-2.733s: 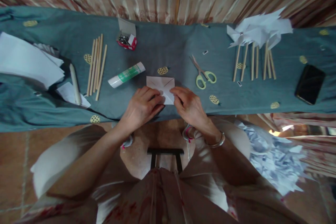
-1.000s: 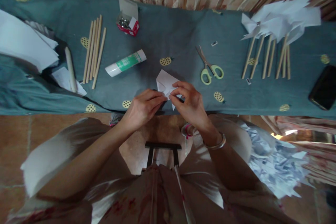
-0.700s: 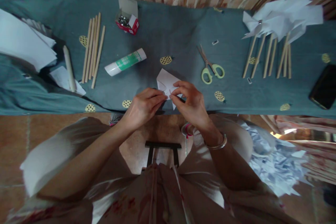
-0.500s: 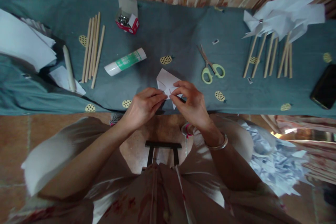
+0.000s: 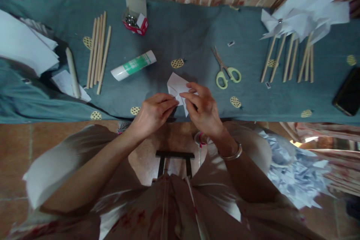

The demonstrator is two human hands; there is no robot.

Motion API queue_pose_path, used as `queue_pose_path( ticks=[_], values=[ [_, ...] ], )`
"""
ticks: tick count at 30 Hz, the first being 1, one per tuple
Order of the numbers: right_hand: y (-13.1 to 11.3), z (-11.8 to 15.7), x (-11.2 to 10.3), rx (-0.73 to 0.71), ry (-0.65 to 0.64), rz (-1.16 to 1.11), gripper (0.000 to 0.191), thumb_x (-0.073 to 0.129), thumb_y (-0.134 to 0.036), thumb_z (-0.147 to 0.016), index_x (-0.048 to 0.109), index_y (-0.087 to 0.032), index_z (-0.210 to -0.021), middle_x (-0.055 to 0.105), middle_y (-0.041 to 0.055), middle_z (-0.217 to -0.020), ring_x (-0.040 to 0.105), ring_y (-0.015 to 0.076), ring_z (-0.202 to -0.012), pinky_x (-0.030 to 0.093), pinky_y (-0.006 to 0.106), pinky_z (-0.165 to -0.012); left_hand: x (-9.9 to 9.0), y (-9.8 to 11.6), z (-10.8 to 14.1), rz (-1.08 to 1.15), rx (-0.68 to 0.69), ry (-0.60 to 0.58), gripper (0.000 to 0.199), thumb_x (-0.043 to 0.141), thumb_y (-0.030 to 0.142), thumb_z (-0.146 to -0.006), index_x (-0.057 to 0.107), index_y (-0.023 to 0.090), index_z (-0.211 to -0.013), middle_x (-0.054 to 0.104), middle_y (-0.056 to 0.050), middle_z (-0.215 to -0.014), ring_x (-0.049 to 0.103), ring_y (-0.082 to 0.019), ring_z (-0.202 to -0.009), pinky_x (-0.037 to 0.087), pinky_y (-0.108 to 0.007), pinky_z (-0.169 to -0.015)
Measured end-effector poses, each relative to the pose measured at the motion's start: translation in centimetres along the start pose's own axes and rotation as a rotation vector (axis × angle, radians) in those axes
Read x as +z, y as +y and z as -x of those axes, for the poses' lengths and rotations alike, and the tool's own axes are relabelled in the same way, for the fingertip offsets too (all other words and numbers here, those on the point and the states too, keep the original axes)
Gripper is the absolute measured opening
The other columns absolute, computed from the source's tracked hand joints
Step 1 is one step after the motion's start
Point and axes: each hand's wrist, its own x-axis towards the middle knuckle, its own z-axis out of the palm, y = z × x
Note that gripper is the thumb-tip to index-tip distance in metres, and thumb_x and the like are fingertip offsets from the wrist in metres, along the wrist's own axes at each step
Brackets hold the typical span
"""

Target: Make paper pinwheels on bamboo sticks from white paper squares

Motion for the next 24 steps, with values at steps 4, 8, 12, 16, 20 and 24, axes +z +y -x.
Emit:
queue_pose_path(
  ticks=[4,8,12,16,20,24],
  values=[
    [0.0,0.1,0.3,-0.013,-0.016,0.018,0.032,0.045,-0.013,-0.091,0.069,-0.028,-0.106,0.058,0.0063,-0.130,0.057,0.0237,-0.113,0.050,0.049,-0.101,0.0,0.0,0.0,0.014,0.005,0.013,0.023,0.051,0.022,-0.096,0.072,0.017,-0.104,0.072,-0.009,-0.103,0.068,-0.019,-0.094,0.056,-0.032,-0.082],
    [0.1,0.2,0.4,-0.031,-0.020,0.037,0.032,0.043,-0.012,-0.091,0.069,-0.024,-0.106,0.057,0.0086,-0.131,0.056,0.0241,-0.113,0.050,0.048,-0.101,0.0,0.0,0.0,0.016,0.017,0.021,0.022,0.052,0.021,-0.095,0.072,0.016,-0.104,0.072,-0.009,-0.102,0.068,-0.019,-0.093,0.056,-0.031,-0.082],
    [0.1,0.3,0.4,-0.037,-0.035,0.038,0.034,0.043,-0.012,-0.091,0.069,-0.026,-0.108,0.057,0.0073,-0.132,0.055,0.0245,-0.115,0.050,0.049,-0.101,-0.1,0.1,0.0,0.026,-0.003,0.007,0.023,0.050,0.021,-0.096,0.071,0.017,-0.104,0.072,-0.009,-0.103,0.068,-0.018,-0.093,0.056,-0.031,-0.082],
    [-0.1,0.3,0.5,-0.033,-0.062,0.048,0.034,0.042,-0.012,-0.090,0.069,-0.025,-0.107,0.055,0.0080,-0.134,0.051,0.0267,-0.120,0.049,0.050,-0.102,-0.2,0.2,-0.1,0.022,-0.014,-0.005,0.023,0.050,0.022,-0.096,0.071,0.017,-0.104,0.072,-0.008,-0.103,0.067,-0.018,-0.093,0.055,-0.030,-0.081],
    [-0.2,0.4,0.9,-0.068,-0.045,0.152,0.032,0.042,-0.013,-0.091,0.068,-0.024,-0.107,0.055,0.0084,-0.136,0.047,0.0269,-0.128,0.045,0.049,-0.107,-0.1,0.2,0.0,0.007,0.010,0.008,0.022,0.051,0.023,-0.095,0.071,0.016,-0.103,0.071,-0.009,-0.101,0.067,-0.018,-0.093,0.055,-0.030,-0.082],
    [-0.2,0.6,1.1,-0.099,-0.023,0.225,0.032,0.042,-0.011,-0.091,0.068,-0.021,-0.107,0.052,0.0100,-0.139,0.045,0.0264,-0.131,0.042,0.048,-0.108,0.1,0.1,0.0,0.000,0.020,0.017,0.020,0.053,0.022,-0.094,0.070,0.015,-0.103,0.070,-0.009,-0.102,0.067,-0.019,-0.094,0.056,-0.031,-0.082]
  ],
)
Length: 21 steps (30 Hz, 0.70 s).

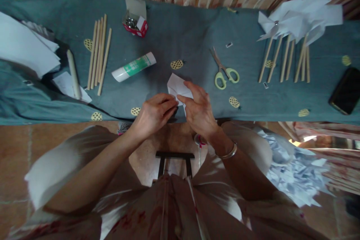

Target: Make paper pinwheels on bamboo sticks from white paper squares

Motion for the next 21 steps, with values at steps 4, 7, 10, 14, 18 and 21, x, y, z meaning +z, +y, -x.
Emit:
queue_pose_path(
  ticks=[4,7,10,14,18,21],
  values=[
    [0.0,0.0,0.1,0.007,0.016,0.034,0.035,0.040,-0.010,-0.092,0.067,-0.021,-0.111,0.052,0.0102,-0.140,0.045,0.0254,-0.131,0.042,0.048,-0.107,0.1,0.0,0.0,-0.010,0.002,-0.005,0.019,0.054,0.021,-0.093,0.069,0.015,-0.104,0.069,-0.009,-0.104,0.067,-0.019,-0.094,0.056,-0.030,-0.081],
    [0.1,0.1,0.2,-0.004,0.025,0.048,0.034,0.040,-0.012,-0.093,0.068,-0.023,-0.109,0.051,0.0087,-0.141,0.045,0.0258,-0.131,0.042,0.049,-0.106,0.2,-0.1,0.1,-0.016,0.006,0.006,0.018,0.056,0.020,-0.092,0.068,0.015,-0.104,0.069,-0.009,-0.105,0.067,-0.019,-0.096,0.057,-0.030,-0.082],
    [-0.1,0.1,0.3,-0.003,0.023,0.053,0.035,0.041,-0.012,-0.093,0.067,-0.026,-0.111,0.051,0.0064,-0.142,0.044,0.0252,-0.132,0.041,0.050,-0.106,0.2,-0.2,0.0,-0.025,0.010,0.013,0.017,0.056,0.018,-0.091,0.068,0.015,-0.104,0.069,-0.009,-0.105,0.068,-0.019,-0.095,0.057,-0.030,-0.082],
    [-0.2,0.0,0.0,-0.012,0.006,0.051,0.033,0.042,-0.013,-0.093,0.067,-0.026,-0.110,0.052,0.0058,-0.142,0.045,0.0246,-0.132,0.041,0.049,-0.107,0.2,-0.1,0.0,-0.033,0.021,0.016,0.017,0.055,0.017,-0.092,0.069,0.015,-0.103,0.070,-0.009,-0.102,0.068,-0.019,-0.094,0.057,-0.030,-0.082],
    [0.6,-0.4,-0.6,0.008,0.020,-0.026,0.035,0.040,-0.012,-0.092,0.066,-0.025,-0.112,0.052,0.0061,-0.141,0.047,0.0244,-0.131,0.042,0.049,-0.108,0.2,-0.1,-0.1,-0.050,0.036,0.021,0.018,0.054,0.020,-0.094,0.069,0.014,-0.102,0.070,-0.010,-0.103,0.068,-0.019,-0.093,0.057,-0.031,-0.081],
    [1.5,-0.8,-1.0,0.050,0.031,-0.062,0.042,0.038,-0.011,-0.091,0.060,-0.023,-0.126,0.054,0.0084,-0.139,0.049,0.0252,-0.130,0.042,0.050,-0.109,0.3,-0.2,0.0,-0.066,0.046,0.023,0.020,0.053,0.020,-0.095,0.069,0.013,-0.103,0.070,-0.010,-0.104,0.067,-0.019,-0.094,0.057,-0.031,-0.082]
  ],
)
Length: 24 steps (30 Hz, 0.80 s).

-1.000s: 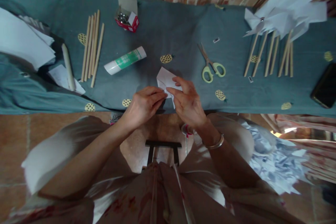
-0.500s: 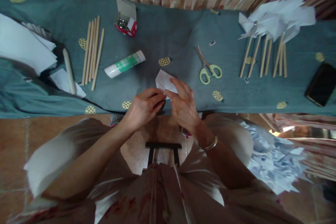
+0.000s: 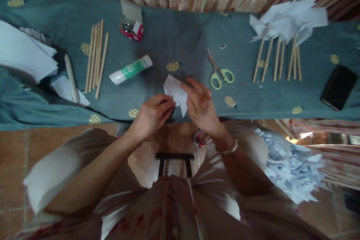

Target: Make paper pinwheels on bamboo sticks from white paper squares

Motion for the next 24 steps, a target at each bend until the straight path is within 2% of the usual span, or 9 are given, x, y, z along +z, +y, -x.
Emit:
queue_pose_path(
  ticks=[7,17,20,24],
  values=[
    [0.4,-0.5,-0.1,0.015,0.027,-0.017,0.042,0.040,-0.013,-0.090,0.061,-0.022,-0.124,0.060,0.0100,-0.132,0.055,0.0264,-0.123,0.046,0.049,-0.107,-0.9,-0.7,-0.1,-0.075,0.062,-0.014,0.020,0.052,0.022,-0.096,0.069,0.015,-0.103,0.071,-0.009,-0.106,0.065,-0.020,-0.093,0.055,-0.035,-0.081],
    [-1.0,0.3,-1.1,0.002,0.009,-0.081,0.035,0.042,-0.012,-0.089,0.066,-0.017,-0.113,0.070,0.0112,-0.118,0.066,0.0223,-0.110,0.053,0.042,-0.100,-2.4,-2.4,-0.9,-0.150,0.003,-0.016,0.021,0.050,0.017,-0.094,0.070,0.019,-0.100,0.068,-0.008,-0.107,0.060,-0.022,-0.097,0.053,-0.037,-0.083],
    [-1.2,0.4,-1.1,0.020,0.001,-0.093,0.033,0.044,-0.011,-0.088,0.067,-0.016,-0.110,0.072,0.0114,-0.115,0.068,0.0215,-0.108,0.055,0.040,-0.097,-2.4,-2.2,-0.9,-0.179,0.026,0.000,0.020,0.051,0.017,-0.094,0.069,0.017,-0.102,0.068,-0.009,-0.108,0.059,-0.023,-0.097,0.052,-0.037,-0.082],
    [-1.2,0.3,-1.2,0.034,-0.016,-0.104,0.033,0.044,-0.011,-0.088,0.067,-0.017,-0.110,0.072,0.0103,-0.115,0.068,0.0210,-0.108,0.055,0.040,-0.097,-2.2,-1.2,-0.7,-0.148,0.057,-0.009,0.018,0.055,0.026,-0.094,0.067,0.019,-0.106,0.067,-0.008,-0.110,0.058,-0.023,-0.099,0.049,-0.038,-0.084]
  ],
)
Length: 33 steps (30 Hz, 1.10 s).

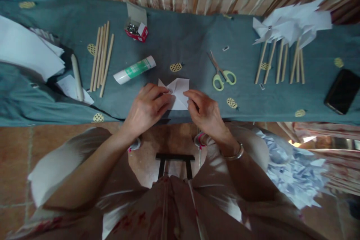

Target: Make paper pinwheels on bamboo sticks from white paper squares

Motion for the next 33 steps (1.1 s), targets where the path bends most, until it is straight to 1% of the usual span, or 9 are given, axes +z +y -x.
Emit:
queue_pose_path(
  ticks=[3,6,10,15,18,22,27,30,33],
  values=[
    [0.1,0.0,0.0,-0.001,-0.007,0.000,0.033,0.043,-0.012,-0.088,0.067,-0.016,-0.110,0.072,0.0107,-0.114,0.067,0.0213,-0.108,0.053,0.040,-0.098,0.3,0.8,0.1,-0.017,0.058,-0.054,0.018,0.055,0.030,-0.094,0.067,0.020,-0.104,0.068,-0.008,-0.105,0.059,-0.023,-0.095,0.047,-0.038,-0.080],
    [0.1,0.0,0.2,0.006,-0.002,0.009,0.033,0.043,-0.012,-0.088,0.068,-0.018,-0.109,0.072,0.0092,-0.113,0.067,0.0209,-0.106,0.053,0.040,-0.098,0.6,1.3,0.2,-0.037,0.082,-0.089,0.020,0.051,0.029,-0.097,0.067,0.018,-0.101,0.069,-0.008,-0.098,0.060,-0.022,-0.089,0.046,-0.036,-0.075],
    [0.2,0.0,0.3,0.007,-0.001,-0.002,0.034,0.043,-0.012,-0.087,0.068,-0.020,-0.109,0.072,0.0084,-0.113,0.067,0.0211,-0.107,0.052,0.040,-0.099,0.7,1.5,0.2,-0.066,0.087,-0.089,0.023,0.047,0.026,-0.098,0.068,0.017,-0.100,0.069,-0.008,-0.092,0.060,-0.020,-0.084,0.046,-0.034,-0.072],
    [0.3,-0.1,-0.2,0.016,-0.034,-0.049,0.034,0.046,-0.011,-0.084,0.068,-0.020,-0.108,0.071,0.0074,-0.115,0.066,0.0205,-0.109,0.053,0.040,-0.097,0.7,1.6,0.3,-0.065,0.067,-0.096,0.020,0.049,0.023,-0.097,0.068,0.015,-0.098,0.069,-0.009,-0.091,0.061,-0.019,-0.082,0.048,-0.032,-0.071],
    [0.4,-0.3,-0.7,0.002,-0.069,-0.103,0.028,0.054,-0.014,-0.082,0.069,-0.022,-0.105,0.069,0.0068,-0.120,0.065,0.0213,-0.112,0.053,0.041,-0.096,0.6,1.6,0.4,-0.075,0.073,-0.083,0.020,0.050,0.022,-0.096,0.068,0.014,-0.097,0.070,-0.009,-0.092,0.062,-0.020,-0.082,0.049,-0.032,-0.072],
    [0.5,-0.4,-0.8,0.004,-0.081,-0.184,0.010,0.062,-0.022,-0.085,0.071,-0.023,-0.089,0.068,0.0059,-0.118,0.064,0.0212,-0.111,0.051,0.043,-0.098,0.7,1.7,0.7,-0.028,0.075,-0.057,0.019,0.051,0.022,-0.095,0.069,0.015,-0.097,0.071,-0.008,-0.092,0.064,-0.019,-0.083,0.050,-0.031,-0.073],
    [0.7,-0.6,-0.2,0.004,-0.075,-0.179,0.008,0.062,-0.024,-0.086,0.069,-0.023,-0.082,0.067,0.0054,-0.118,0.063,0.0218,-0.113,0.050,0.044,-0.100,0.9,1.8,0.9,0.034,0.043,-0.043,0.019,0.051,0.022,-0.095,0.068,0.015,-0.098,0.072,-0.008,-0.092,0.066,-0.019,-0.083,0.053,-0.032,-0.075],
    [0.7,-0.7,0.2,0.001,-0.048,-0.141,0.008,0.062,-0.023,-0.086,0.068,-0.022,-0.081,0.066,0.0069,-0.121,0.062,0.0229,-0.114,0.050,0.044,-0.100,0.9,1.9,1.0,0.070,0.009,-0.009,0.020,0.051,0.022,-0.096,0.067,0.014,-0.104,0.073,-0.010,-0.096,0.067,-0.019,-0.084,0.053,-0.031,-0.075],
    [0.7,-0.8,0.6,0.006,-0.039,-0.098,0.011,0.060,-0.025,-0.087,0.068,-0.022,-0.080,0.065,0.0069,-0.122,0.061,0.0235,-0.115,0.050,0.044,-0.099,0.8,2.0,1.0,0.092,-0.013,-0.014,0.023,0.049,0.023,-0.097,0.065,0.015,-0.112,0.073,-0.009,-0.099,0.067,-0.018,-0.085,0.053,-0.030,-0.075]
  ],
)
